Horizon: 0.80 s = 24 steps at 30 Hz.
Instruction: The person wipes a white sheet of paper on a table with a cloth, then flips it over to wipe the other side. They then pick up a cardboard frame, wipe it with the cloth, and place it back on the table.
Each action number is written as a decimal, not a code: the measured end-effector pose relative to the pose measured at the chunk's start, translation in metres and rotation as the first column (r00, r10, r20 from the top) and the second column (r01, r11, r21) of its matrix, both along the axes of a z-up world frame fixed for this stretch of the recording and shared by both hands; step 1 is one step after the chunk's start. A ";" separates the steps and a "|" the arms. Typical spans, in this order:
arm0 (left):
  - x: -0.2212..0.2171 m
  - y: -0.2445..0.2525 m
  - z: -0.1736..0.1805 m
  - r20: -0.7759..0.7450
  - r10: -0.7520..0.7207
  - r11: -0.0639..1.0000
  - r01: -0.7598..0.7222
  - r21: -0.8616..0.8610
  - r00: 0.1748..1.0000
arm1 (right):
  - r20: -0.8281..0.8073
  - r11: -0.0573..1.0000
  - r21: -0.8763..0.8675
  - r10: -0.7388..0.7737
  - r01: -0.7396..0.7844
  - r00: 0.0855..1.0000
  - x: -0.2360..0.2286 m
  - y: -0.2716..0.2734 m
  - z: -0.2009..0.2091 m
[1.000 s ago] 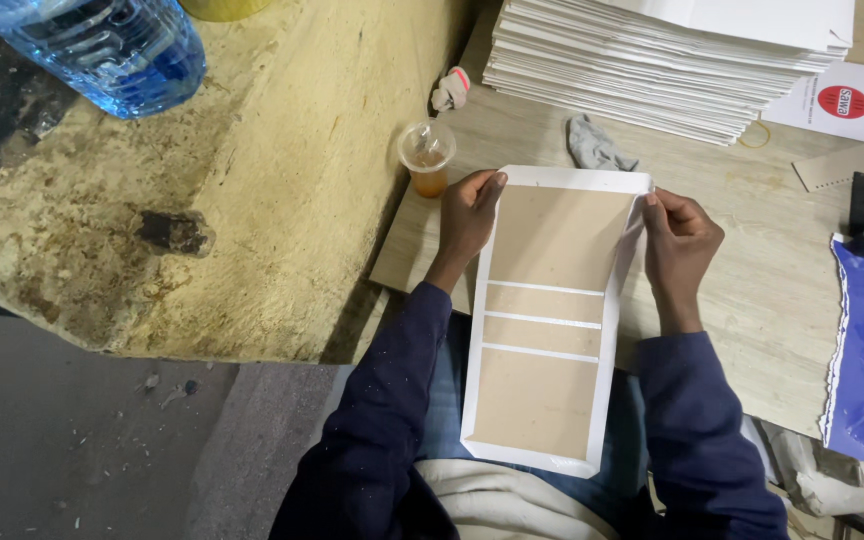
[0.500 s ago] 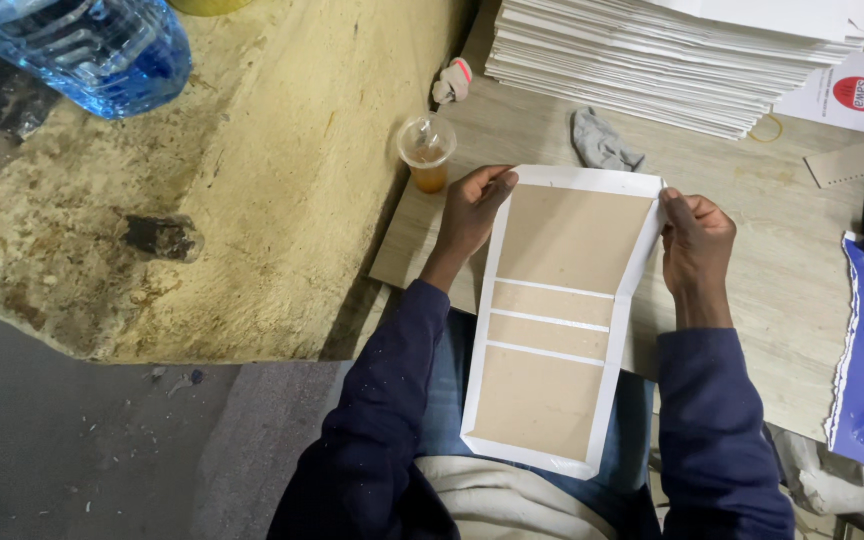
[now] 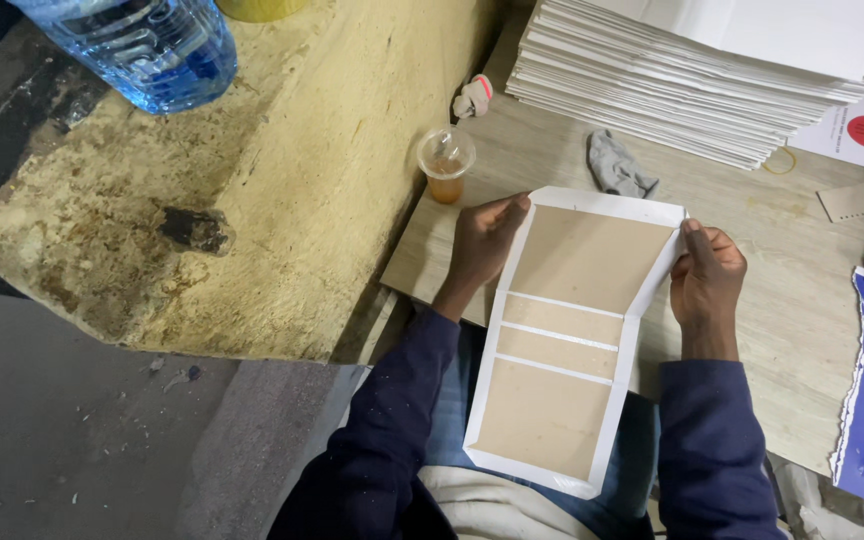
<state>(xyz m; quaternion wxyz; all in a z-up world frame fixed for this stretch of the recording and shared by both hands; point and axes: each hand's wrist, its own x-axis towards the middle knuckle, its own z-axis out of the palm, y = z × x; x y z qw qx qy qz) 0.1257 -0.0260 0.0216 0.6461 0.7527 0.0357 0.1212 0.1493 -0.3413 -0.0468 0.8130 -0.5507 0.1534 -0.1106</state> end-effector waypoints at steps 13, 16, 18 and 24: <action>-0.003 -0.002 0.002 0.100 -0.137 0.955 0.158 -0.251 0.986 | 0.037 0.980 0.049 0.193 -0.195 0.981 -0.010 -0.008 0.000; 0.001 0.005 -0.001 0.095 -0.234 0.944 0.250 -0.217 0.968 | -0.006 0.956 0.053 0.288 -0.287 0.958 -0.009 -0.019 0.008; 0.009 0.011 -0.010 0.078 -0.298 0.933 0.307 -0.187 0.951 | 0.010 0.925 -0.003 0.380 -0.380 0.925 -0.007 -0.040 0.006; 0.032 0.022 0.003 0.026 -0.477 0.878 0.476 0.053 0.878 | -0.092 0.724 -0.373 0.593 -0.580 0.800 0.009 -0.072 0.034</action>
